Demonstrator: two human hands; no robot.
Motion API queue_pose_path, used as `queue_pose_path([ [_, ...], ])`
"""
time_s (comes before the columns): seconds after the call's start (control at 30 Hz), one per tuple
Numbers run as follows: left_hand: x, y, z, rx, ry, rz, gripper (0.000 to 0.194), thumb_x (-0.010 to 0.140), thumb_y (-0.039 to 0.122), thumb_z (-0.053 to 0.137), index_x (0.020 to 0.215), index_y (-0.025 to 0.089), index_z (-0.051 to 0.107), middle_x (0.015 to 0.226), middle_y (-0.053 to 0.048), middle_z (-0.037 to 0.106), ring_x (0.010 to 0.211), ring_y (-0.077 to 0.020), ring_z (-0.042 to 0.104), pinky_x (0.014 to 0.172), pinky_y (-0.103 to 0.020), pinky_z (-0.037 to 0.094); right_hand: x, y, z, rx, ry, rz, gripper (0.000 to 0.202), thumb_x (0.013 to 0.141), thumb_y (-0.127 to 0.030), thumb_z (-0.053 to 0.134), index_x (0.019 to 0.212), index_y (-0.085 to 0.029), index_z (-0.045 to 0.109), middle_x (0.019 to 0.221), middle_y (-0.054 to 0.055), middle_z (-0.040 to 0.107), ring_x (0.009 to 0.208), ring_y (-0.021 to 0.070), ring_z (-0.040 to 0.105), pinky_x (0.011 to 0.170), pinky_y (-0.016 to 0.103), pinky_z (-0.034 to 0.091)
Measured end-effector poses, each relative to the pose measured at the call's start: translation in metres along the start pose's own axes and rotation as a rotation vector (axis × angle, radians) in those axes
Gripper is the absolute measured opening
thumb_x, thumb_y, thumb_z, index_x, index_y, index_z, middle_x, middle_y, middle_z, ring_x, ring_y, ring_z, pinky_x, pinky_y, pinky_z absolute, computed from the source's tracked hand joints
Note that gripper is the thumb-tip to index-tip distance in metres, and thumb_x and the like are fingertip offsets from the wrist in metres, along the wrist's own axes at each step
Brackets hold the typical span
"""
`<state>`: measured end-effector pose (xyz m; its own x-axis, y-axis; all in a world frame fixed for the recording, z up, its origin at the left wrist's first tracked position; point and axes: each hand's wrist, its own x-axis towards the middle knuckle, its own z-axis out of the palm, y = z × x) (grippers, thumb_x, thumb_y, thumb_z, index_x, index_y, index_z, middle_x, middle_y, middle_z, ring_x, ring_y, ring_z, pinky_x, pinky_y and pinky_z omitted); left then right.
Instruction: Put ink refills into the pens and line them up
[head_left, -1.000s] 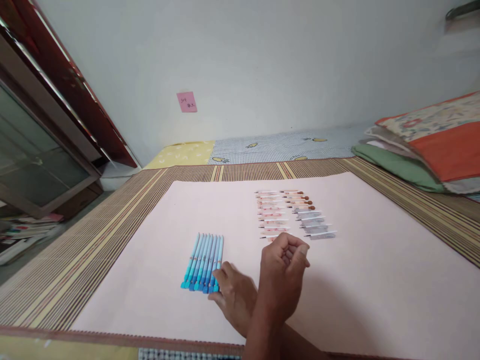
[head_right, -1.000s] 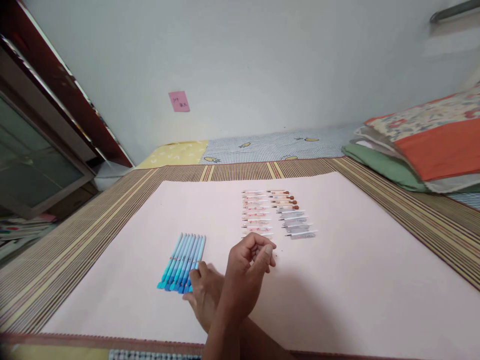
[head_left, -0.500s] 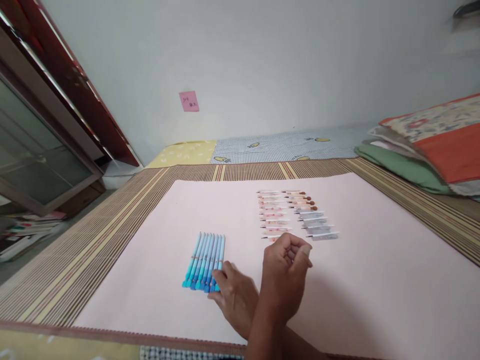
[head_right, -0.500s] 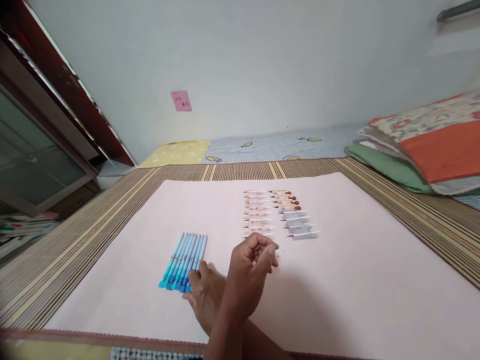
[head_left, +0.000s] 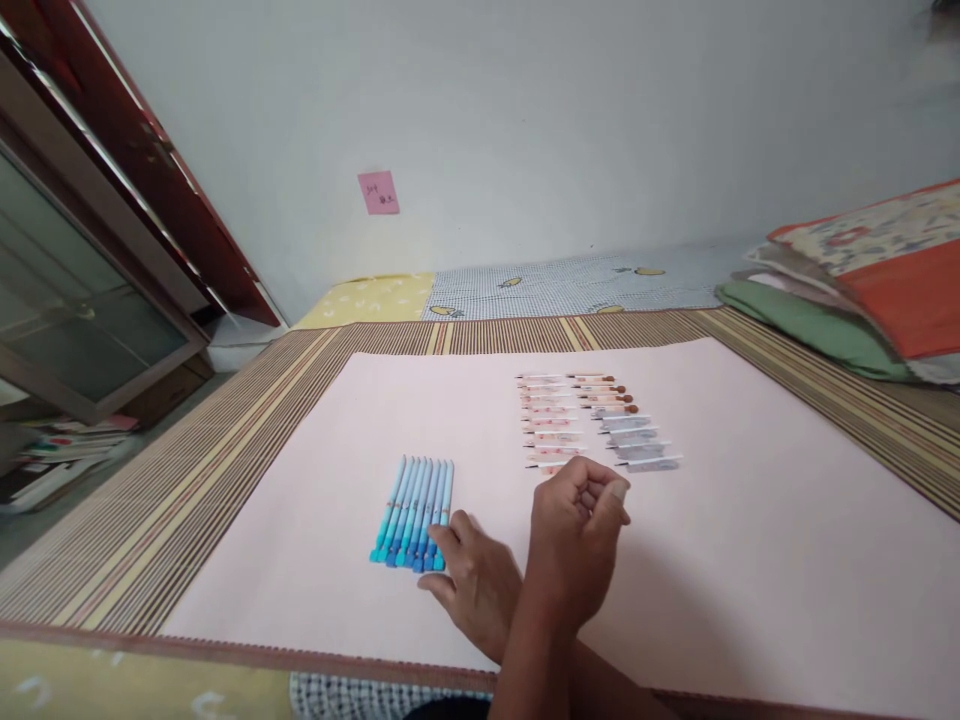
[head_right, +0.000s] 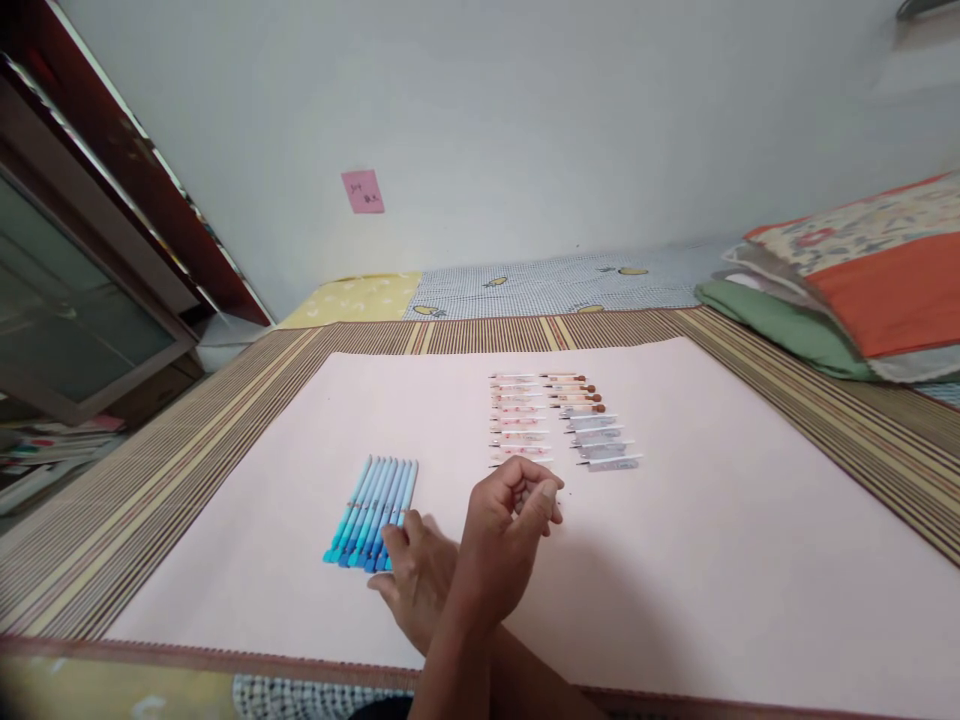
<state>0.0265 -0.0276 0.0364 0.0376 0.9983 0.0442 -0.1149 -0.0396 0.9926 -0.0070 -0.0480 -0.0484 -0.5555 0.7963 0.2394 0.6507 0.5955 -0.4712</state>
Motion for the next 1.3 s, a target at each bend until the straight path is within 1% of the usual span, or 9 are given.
queue_pose_path([
  [0.1, -0.0007, 0.0021, 0.0005, -0.007, -0.002, -0.010, 0.011, 0.089, 0.022, 0.057, 0.080, 0.017, 0.061, 0.067, 0.001, 0.058, 0.062, -0.0118, 0.049, 0.059, -0.025, 0.040, -0.0003, 0.0003, 0.0008, -0.003, 0.012, -0.023, 0.034, 0.085, -0.036, 0.076, 0.112, -0.027, 0.059, 0.104, 0.002, 0.057, 0.093, 0.0215, 0.059, 0.068, 0.031, 0.048],
  [0.27, -0.0011, 0.0036, 0.0012, -0.014, -0.002, -0.015, 0.010, 0.088, 0.019, 0.056, 0.080, 0.017, 0.062, 0.066, 0.001, 0.057, 0.061, -0.0115, 0.048, 0.059, -0.024, 0.039, 0.0006, 0.0009, 0.0035, -0.035, -0.011, -0.061, 0.025, 0.088, -0.033, 0.073, 0.109, -0.028, 0.061, 0.103, 0.002, 0.055, 0.093, 0.0205, 0.059, 0.067, 0.029, 0.047],
  [0.43, -0.0007, -0.0004, 0.0020, -0.033, -0.010, -0.026, 0.010, 0.088, 0.019, 0.056, 0.081, 0.017, 0.062, 0.066, 0.001, 0.057, 0.060, -0.0108, 0.047, 0.059, -0.023, 0.039, 0.0008, 0.0011, 0.0013, -0.004, -0.010, -0.070, 0.028, 0.089, -0.030, 0.072, 0.114, -0.028, 0.060, 0.105, 0.002, 0.055, 0.094, 0.0205, 0.058, 0.070, 0.030, 0.048],
  [0.53, 0.0002, -0.0018, 0.0023, -0.026, -0.003, -0.018, 0.010, 0.088, 0.020, 0.056, 0.081, 0.017, 0.062, 0.066, 0.001, 0.057, 0.060, -0.0108, 0.048, 0.059, -0.023, 0.039, 0.0006, 0.0008, 0.0004, 0.015, 0.005, -0.082, 0.029, 0.088, -0.031, 0.072, 0.114, -0.027, 0.060, 0.105, 0.003, 0.055, 0.094, 0.0210, 0.057, 0.073, 0.032, 0.049],
  [0.67, 0.0013, -0.0022, 0.0021, -0.009, 0.003, -0.011, 0.010, 0.088, 0.021, 0.056, 0.080, 0.017, 0.062, 0.066, 0.001, 0.057, 0.061, -0.0111, 0.049, 0.059, -0.023, 0.040, 0.0008, -0.0003, 0.0000, 0.038, 0.051, -0.070, 0.039, 0.083, -0.036, 0.078, 0.115, -0.024, 0.059, 0.105, 0.004, 0.055, 0.092, 0.0224, 0.055, 0.080, 0.037, 0.049],
  [0.77, 0.0008, -0.0027, 0.0022, -0.005, -0.001, -0.003, 0.010, 0.088, 0.021, 0.056, 0.081, 0.017, 0.062, 0.066, 0.001, 0.058, 0.061, -0.0111, 0.049, 0.059, -0.023, 0.040, 0.0020, -0.0005, -0.0006, 0.066, 0.072, -0.036, 0.046, 0.080, -0.036, 0.081, 0.117, -0.024, 0.057, 0.107, 0.004, 0.055, 0.095, 0.0234, 0.055, 0.085, 0.040, 0.049],
  [1.07, 0.0004, -0.0052, 0.0042, 0.005, -0.008, -0.015, 0.011, 0.089, 0.023, 0.057, 0.080, 0.018, 0.062, 0.066, 0.001, 0.058, 0.060, -0.0116, 0.049, 0.059, -0.024, 0.040, 0.0046, 0.0003, -0.0015, 0.066, 0.018, -0.036, 0.037, 0.082, -0.035, 0.079, 0.112, -0.023, 0.061, 0.106, 0.004, 0.056, 0.096, 0.0235, 0.056, 0.084, 0.039, 0.048],
  [1.17, 0.0010, -0.0044, 0.0042, 0.011, -0.007, -0.020, 0.011, 0.088, 0.022, 0.057, 0.080, 0.018, 0.062, 0.066, 0.001, 0.058, 0.060, -0.0114, 0.049, 0.059, -0.024, 0.040, 0.0046, 0.0016, 0.0000, 0.061, 0.021, -0.054, 0.033, 0.083, -0.035, 0.079, 0.107, -0.022, 0.061, 0.105, 0.004, 0.056, 0.095, 0.0226, 0.056, 0.083, 0.038, 0.048],
  [1.3, 0.0011, -0.0047, 0.0043, 0.021, -0.003, -0.034, 0.011, 0.089, 0.022, 0.056, 0.080, 0.018, 0.062, 0.066, 0.001, 0.058, 0.060, -0.0114, 0.049, 0.059, -0.024, 0.040, 0.0046, 0.0022, 0.0005, 0.067, 0.037, -0.063, 0.031, 0.082, -0.035, 0.079, 0.104, -0.022, 0.061, 0.105, 0.004, 0.056, 0.093, 0.0219, 0.056, 0.082, 0.037, 0.047],
])
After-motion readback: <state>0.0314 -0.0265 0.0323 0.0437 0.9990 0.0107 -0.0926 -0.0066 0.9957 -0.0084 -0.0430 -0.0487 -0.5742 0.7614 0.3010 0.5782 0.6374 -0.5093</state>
